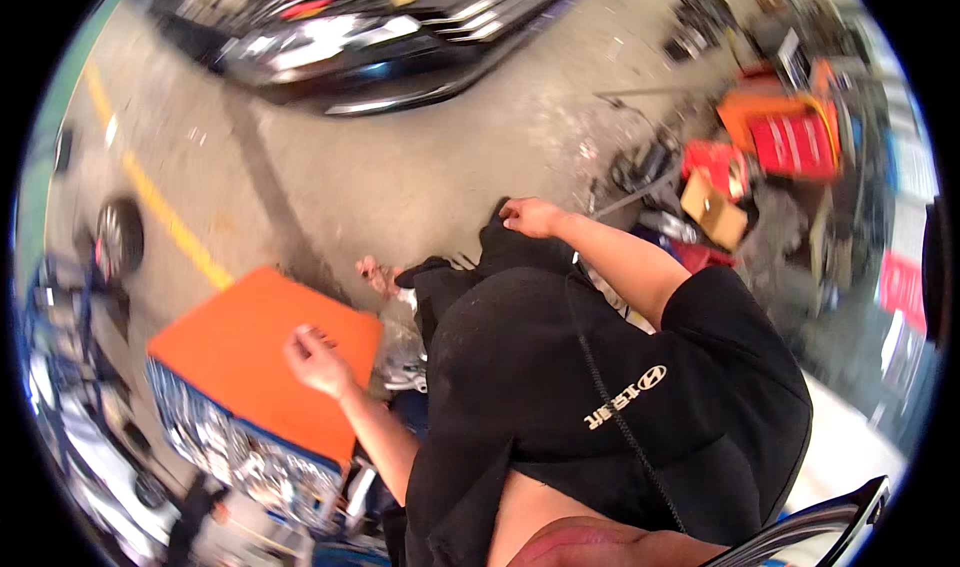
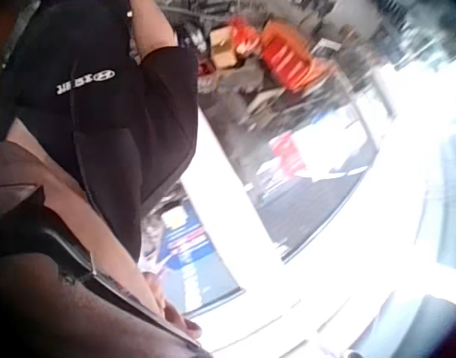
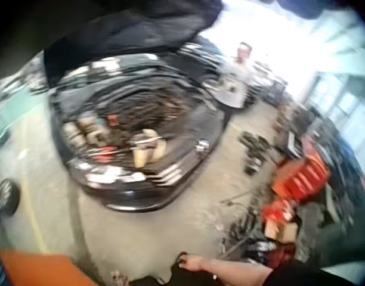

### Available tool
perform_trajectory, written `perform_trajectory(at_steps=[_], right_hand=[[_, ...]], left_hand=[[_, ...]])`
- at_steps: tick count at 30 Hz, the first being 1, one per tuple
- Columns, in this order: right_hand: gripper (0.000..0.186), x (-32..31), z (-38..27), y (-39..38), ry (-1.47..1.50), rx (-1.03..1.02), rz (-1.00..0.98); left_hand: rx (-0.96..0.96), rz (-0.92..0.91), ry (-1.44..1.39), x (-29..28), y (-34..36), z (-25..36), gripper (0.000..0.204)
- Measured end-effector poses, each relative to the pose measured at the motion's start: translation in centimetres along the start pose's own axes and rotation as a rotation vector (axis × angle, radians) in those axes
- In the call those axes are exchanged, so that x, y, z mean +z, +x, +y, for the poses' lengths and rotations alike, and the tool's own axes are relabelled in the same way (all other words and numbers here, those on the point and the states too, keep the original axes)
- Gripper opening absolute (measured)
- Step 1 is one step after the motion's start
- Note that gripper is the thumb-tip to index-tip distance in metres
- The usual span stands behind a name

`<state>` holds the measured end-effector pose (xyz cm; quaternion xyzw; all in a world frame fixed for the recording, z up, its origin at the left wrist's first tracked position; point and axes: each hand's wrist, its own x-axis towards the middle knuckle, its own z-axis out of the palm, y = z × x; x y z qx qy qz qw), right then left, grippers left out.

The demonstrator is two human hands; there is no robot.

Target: The person works under the hood of a car, using a wrench to tighten bolts on the engine. They then remove a plastic engine cover, inspect the components, and reattach the cover.

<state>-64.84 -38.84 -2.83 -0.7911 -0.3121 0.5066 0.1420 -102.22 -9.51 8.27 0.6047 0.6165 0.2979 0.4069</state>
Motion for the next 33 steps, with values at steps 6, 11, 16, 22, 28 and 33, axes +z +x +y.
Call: perform_trajectory(at_steps=[6,11,16,22,28,33], right_hand=[[0.043,-0.1,18.6,-8.0,0.077,0.544,0.117],[0.037,9.5,31.8,-13.7,0.125,0.644,0.113],[0.038,11.7,30.3,-16.4,0.088,0.56,0.212],[0.037,10.0,26.1,-15.2,0.995,0.969,0.814],[0.034,14.6,34.5,-2.3,1.38,1.08,0.962],[0.03,19.9,49.9,11.2,1.416,1.261,0.837]], left_hand=[[0.133,-0.889,0.24,19.2,-9.5,8.6,0.021],[0.417,-1.178,0.398,28.5,-10.5,15.7,0.019],[0.77,-1.511,0.451,42.2,-13.1,20.7,0.018],[1.143,-1.872,0.711,55.3,-23.8,24.7,0.02],[1.174,-1.912,1.072,63.0,-19.7,14.9,0.025],[0.301,-1.487,1.444,59.7,0.1,5.7,0.041]])
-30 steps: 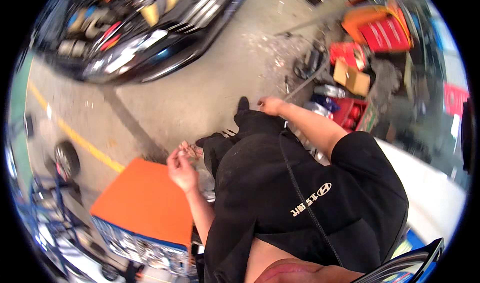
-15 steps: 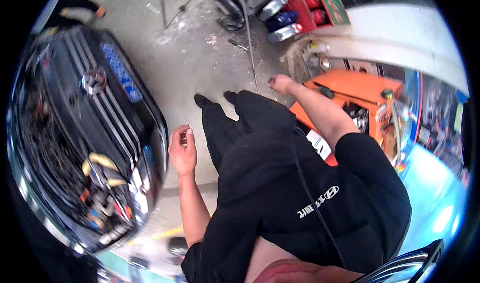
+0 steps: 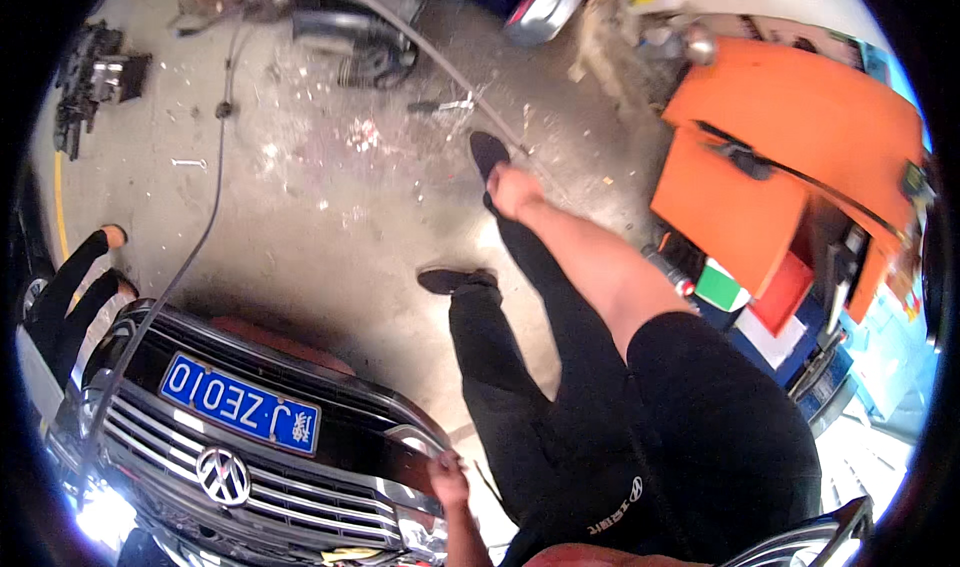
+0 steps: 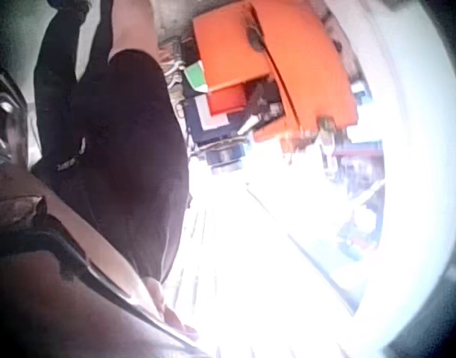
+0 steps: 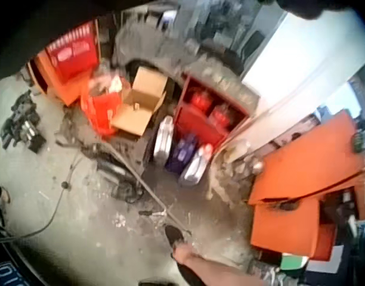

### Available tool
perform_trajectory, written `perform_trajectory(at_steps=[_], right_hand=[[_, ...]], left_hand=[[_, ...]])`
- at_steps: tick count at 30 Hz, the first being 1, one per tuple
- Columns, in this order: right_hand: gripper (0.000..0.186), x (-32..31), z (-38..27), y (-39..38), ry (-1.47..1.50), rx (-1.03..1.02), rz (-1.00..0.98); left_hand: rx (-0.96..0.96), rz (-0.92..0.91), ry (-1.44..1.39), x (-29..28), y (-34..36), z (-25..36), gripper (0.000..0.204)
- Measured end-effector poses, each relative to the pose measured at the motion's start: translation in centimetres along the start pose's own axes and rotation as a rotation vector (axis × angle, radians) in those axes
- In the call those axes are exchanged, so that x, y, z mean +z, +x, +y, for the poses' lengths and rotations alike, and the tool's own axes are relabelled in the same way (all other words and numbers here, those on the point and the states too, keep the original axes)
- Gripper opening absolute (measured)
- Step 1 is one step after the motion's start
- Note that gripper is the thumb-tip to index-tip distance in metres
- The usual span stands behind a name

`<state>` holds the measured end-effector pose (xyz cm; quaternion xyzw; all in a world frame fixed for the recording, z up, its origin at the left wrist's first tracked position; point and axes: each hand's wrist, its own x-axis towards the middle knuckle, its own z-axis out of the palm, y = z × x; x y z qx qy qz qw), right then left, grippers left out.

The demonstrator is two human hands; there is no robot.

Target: The person works under the hood of a car, using a wrench to tighten bolts on the engine. They then remove a plastic engine cover, inspect the components, and reattach the cover.

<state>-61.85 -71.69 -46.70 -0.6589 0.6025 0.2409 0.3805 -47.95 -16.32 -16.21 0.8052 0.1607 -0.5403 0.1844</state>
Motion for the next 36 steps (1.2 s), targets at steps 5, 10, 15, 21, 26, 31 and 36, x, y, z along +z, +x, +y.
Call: perform_trajectory(at_steps=[5,10,15,21,26,31,36], right_hand=[[0.039,5.7,-5.2,19.5,-0.15,-0.221,0.179],[0.04,7.9,-9.2,30.9,-0.381,-0.437,0.331],[0.05,7.2,-8.5,34.4,-0.517,-0.399,0.188],[0.035,-4.5,-6.4,14.9,-0.023,-0.526,0.3],[0.038,-10.6,-4.4,-8.6,0.874,-0.319,-0.304],[0.032,-14.1,-8.2,-29.0,0.954,-0.325,-0.403],[0.032,-17.9,-13.8,-42.0,0.717,-0.64,-0.39]], left_hand=[[-0.192,-0.131,0.668,2.1,-6.6,-10.5,0.03],[-0.375,-0.12,0.645,4.7,-7.2,-7.9,0.029],[-0.297,0.045,0.518,5.2,-3.6,-3.8,0.023],[-0.123,0.028,0.393,2.5,0.2,-0.1,0.021],[0.231,-0.002,0.543,3.6,0.8,19.4,0.03],[0.618,-0.12,0.147,3.0,-3.7,31.3,0.04],[0.835,-0.224,-0.115,-1.4,-14.1,35.0,0.047]])
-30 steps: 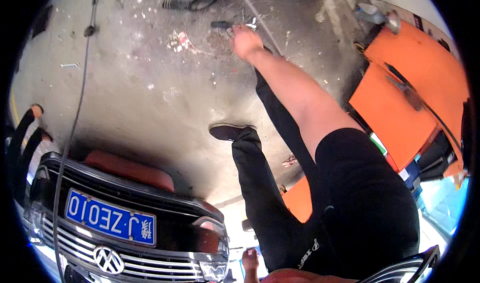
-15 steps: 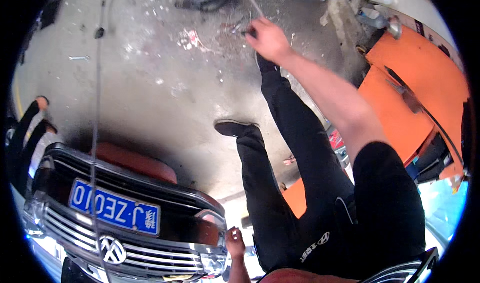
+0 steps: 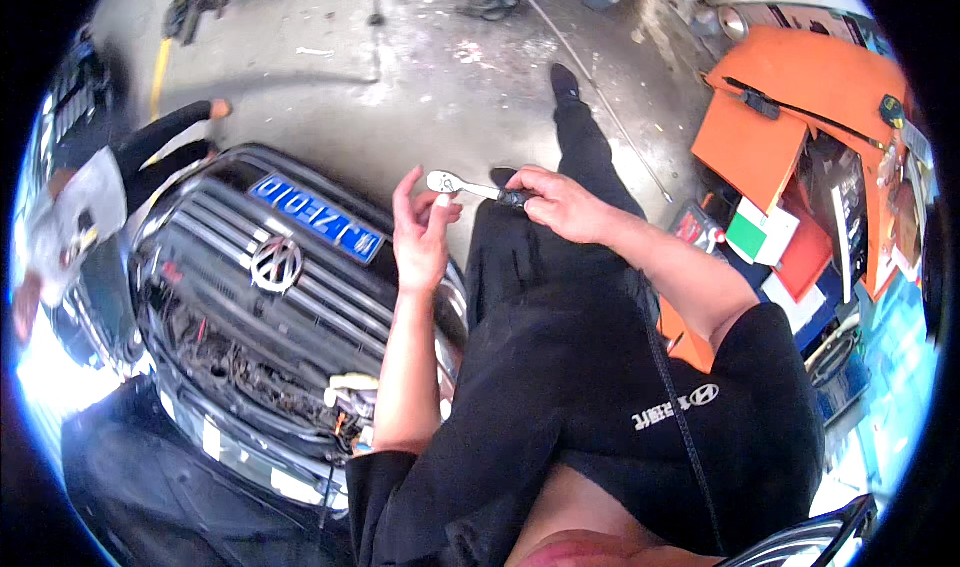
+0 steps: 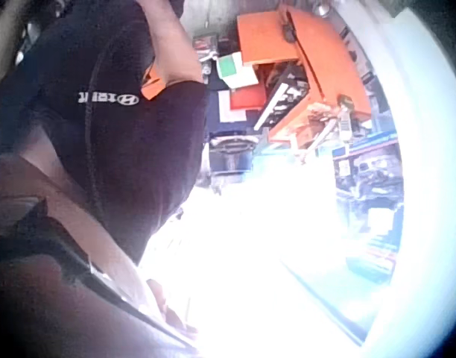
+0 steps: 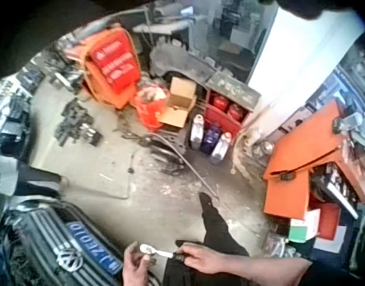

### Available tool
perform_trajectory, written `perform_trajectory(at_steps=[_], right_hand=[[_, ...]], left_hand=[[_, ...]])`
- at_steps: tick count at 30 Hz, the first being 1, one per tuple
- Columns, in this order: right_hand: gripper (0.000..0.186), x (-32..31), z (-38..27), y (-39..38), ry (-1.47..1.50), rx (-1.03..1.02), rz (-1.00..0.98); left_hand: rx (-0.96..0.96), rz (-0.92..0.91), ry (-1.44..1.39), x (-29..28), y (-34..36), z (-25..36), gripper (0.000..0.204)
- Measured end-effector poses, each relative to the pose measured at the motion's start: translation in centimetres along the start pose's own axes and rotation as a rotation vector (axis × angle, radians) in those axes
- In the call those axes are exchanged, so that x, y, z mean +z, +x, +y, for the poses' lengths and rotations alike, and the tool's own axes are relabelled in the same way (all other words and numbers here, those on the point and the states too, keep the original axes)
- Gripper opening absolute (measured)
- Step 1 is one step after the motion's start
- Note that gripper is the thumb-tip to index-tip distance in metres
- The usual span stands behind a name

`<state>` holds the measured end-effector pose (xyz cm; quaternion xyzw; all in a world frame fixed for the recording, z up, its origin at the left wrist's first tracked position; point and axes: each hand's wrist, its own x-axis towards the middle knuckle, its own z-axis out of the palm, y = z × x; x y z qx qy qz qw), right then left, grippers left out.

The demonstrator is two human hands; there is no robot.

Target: The person works under the hood of a car, using a wrench to tighten bolts on the engine. They then remove a plastic engine cover, inspect the components, and reattach the cover.

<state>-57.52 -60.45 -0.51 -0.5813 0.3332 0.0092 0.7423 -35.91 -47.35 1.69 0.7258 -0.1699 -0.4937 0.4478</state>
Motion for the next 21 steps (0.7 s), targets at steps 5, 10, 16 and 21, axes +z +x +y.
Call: perform_trajectory(at_steps=[5,10,16,21], right_hand=[[0.039,8.2,-8.6,-1.3,-0.41,-0.406,-0.2],[0.049,15.1,-13.7,-0.8,-0.694,-0.613,-0.27],[0.051,23.7,-19.1,2.8,-0.868,-0.98,-0.469],[0.05,31.2,-20.8,8.2,-0.876,-1.04,-0.732]], left_hand=[[0.228,0.283,-0.197,-7.2,-10.4,1.3,0.044],[0.52,0.516,-0.293,-12.0,-16.3,1.7,0.045],[0.664,0.827,-0.337,-17.2,-22.3,0.2,0.047],[0.665,1.16,-0.341,-21.2,-22.9,-2.2,0.05]])
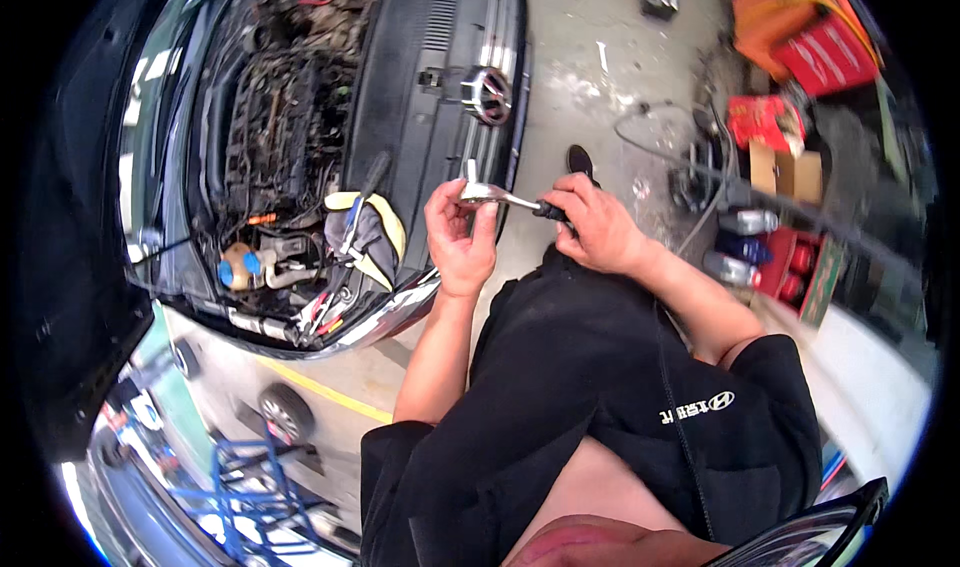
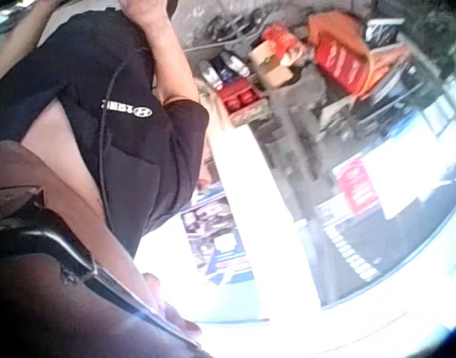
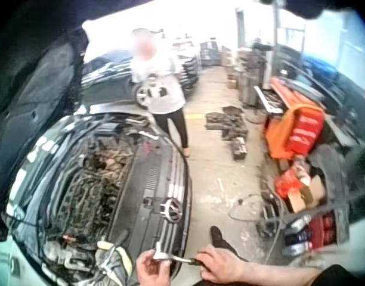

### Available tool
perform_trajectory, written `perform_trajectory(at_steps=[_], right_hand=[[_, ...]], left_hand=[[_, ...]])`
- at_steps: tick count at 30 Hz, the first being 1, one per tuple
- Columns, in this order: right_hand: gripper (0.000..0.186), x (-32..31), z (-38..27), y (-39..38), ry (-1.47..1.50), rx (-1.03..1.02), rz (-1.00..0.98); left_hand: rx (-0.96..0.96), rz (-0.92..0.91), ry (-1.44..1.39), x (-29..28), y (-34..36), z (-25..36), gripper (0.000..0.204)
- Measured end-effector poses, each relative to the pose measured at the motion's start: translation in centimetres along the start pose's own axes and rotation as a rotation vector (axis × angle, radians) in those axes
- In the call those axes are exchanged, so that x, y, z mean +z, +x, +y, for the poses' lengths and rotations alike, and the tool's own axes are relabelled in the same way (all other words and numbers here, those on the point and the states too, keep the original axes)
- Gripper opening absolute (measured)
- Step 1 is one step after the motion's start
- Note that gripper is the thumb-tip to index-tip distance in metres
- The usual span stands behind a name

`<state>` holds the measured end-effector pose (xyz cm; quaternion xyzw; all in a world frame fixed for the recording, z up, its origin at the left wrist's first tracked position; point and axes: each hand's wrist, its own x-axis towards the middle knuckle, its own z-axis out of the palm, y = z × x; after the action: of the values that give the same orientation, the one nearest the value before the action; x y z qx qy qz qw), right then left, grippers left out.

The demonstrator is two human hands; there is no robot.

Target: The person works under the hood of a car, using a wrench to tighten bolts on the engine. They then remove a plastic engine cover, inspect the components, and reattach the cover.

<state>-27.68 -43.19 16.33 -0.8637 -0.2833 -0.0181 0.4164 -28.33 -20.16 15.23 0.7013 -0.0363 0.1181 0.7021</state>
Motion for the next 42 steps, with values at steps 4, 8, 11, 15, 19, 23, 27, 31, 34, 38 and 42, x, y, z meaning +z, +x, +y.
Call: perform_trajectory(at_steps=[4,8,11,15,19,23,27,31,34,38,42], right_hand=[[0.039,0.8,3.6,8.3,0.252,-0.034,-0.166],[0.029,0.5,8.1,16.8,0.585,0.024,-0.458],[0.026,0.1,10.1,22.8,0.735,0.005,-0.654],[0.033,0.4,12.7,28.7,0.74,-0.076,-0.882],[0.039,0.9,13.0,34.3,0.423,-0.19,-0.938],[0.044,2.3,13.2,38.1,0.211,-0.109,-1.049],[0.037,1.8,12.4,41.3,0.509,0.514,-1.027],[0.035,1.9,13.1,47.9,0.586,0.596,-0.876],[0.047,4.4,15.3,54.4,0.545,0.526,-0.746],[0.046,11.3,21.3,65.6,0.475,0.633,-0.706],[0.039,19.6,28.6,75.6,0.317,0.751,-0.843]], left_hand=[[-0.121,0.16,0.075,-2.3,4.6,-0.6,0.045],[-0.373,0.131,0.012,-5.4,10.0,0.4,0.049],[-0.58,0.201,-0.246,-6.3,10.9,-0.8,0.047],[-0.553,0.347,-0.486,-5.2,11.9,-0.9,0.045],[-0.608,0.454,-0.562,-4.7,15.4,-1.6,0.049],[-0.655,0.606,-0.118,-7.1,19.0,-5.5,0.052],[-0.43,0.591,0.05,-11.2,25.3,-9.4,0.045],[-0.429,0.639,0.813,-16.8,28.4,-14.9,0.031],[-0.495,0.624,1.04,-18.5,29.1,-18.5,0.031],[-0.706,0.54,1.409,-16.4,29.4,-21.2,0.034],[-0.553,0.562,1.516,-16.6,29.0,-21.9,0.021]])
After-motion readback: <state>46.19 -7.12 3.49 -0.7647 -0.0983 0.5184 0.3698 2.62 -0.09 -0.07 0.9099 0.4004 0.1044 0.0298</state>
